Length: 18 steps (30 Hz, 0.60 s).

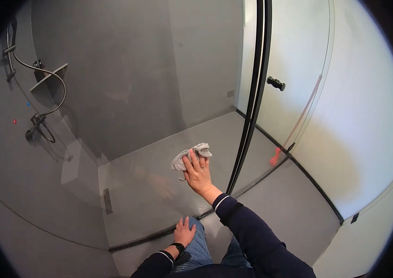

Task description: Wiping a glass shower door with a cloth in a hotel bathroom.

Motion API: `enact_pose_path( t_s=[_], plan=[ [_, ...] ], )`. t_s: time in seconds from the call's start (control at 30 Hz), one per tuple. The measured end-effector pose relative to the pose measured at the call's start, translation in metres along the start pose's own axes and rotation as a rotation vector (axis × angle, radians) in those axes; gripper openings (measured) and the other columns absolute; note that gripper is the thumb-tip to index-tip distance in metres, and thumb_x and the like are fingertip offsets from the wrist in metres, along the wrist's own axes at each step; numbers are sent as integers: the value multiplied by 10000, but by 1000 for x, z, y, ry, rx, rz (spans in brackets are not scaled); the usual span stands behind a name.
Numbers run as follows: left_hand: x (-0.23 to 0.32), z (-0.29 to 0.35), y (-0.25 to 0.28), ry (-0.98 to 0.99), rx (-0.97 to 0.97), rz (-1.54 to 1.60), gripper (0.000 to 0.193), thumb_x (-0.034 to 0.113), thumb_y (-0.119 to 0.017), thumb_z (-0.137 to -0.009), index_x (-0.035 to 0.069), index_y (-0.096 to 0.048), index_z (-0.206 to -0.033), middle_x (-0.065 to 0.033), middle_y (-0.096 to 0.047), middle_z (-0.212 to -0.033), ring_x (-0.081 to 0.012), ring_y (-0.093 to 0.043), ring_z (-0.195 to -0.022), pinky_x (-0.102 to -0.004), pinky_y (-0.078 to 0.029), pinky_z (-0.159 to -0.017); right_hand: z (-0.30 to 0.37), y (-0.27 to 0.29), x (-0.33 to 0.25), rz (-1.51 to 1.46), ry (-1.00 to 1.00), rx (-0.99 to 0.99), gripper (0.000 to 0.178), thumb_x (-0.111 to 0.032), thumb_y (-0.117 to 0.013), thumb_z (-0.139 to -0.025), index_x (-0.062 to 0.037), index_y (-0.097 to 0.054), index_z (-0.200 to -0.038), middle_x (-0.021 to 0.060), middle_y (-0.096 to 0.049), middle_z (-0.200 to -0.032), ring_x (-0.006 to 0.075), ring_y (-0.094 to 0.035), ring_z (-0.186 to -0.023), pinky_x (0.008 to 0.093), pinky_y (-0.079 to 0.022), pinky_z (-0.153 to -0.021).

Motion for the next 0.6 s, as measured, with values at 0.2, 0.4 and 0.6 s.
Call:
enact_pose_path(
  t_s=[0.2, 0.4, 0.6],
  plan=[
    [-5, -1, -10, -54, 37, -19, 591, 420, -528, -854, 98, -408, -1335, -231, -395, -1358, -409, -421, -1205, -469, -393, -968, 2, 2, 3, 31, -57, -92, 640, -242, -646, -741, -159, -438, -1341, 91, -247, -1481, 332, -316, -1260, 559, -241, -1032],
    [3, -4, -7, -111, 36, -12, 586, 384, -551, -848, 90, -404, -1333, -235, -406, -1346, -413, -436, -1183, -458, -396, -967, -36, 17, 5, -36, 24, 95, 678, -182, -654, -713, -112, -426, -1348, 132, -256, -1470, 410, -229, -1318, 582, -204, -1049],
    [-13, 22, -20, -125, 84, -8, 577, 355, -536, -862, 57, -392, -1335, -247, -391, -1350, -404, -427, -1199, -451, -376, -986, -116, 87, -18, -91, 69, 275, 699, -136, -648, -711, -103, -402, -1364, 133, -243, -1480, 392, -214, -1336, 591, -172, -1062]
  ],
)
Point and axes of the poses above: each hand's wrist, its own z-axis away from the middle knuckle, its own y-axis out of the back of the hand, x = y × z, the point moved 1 cm from there along -z, towards the middle knuckle
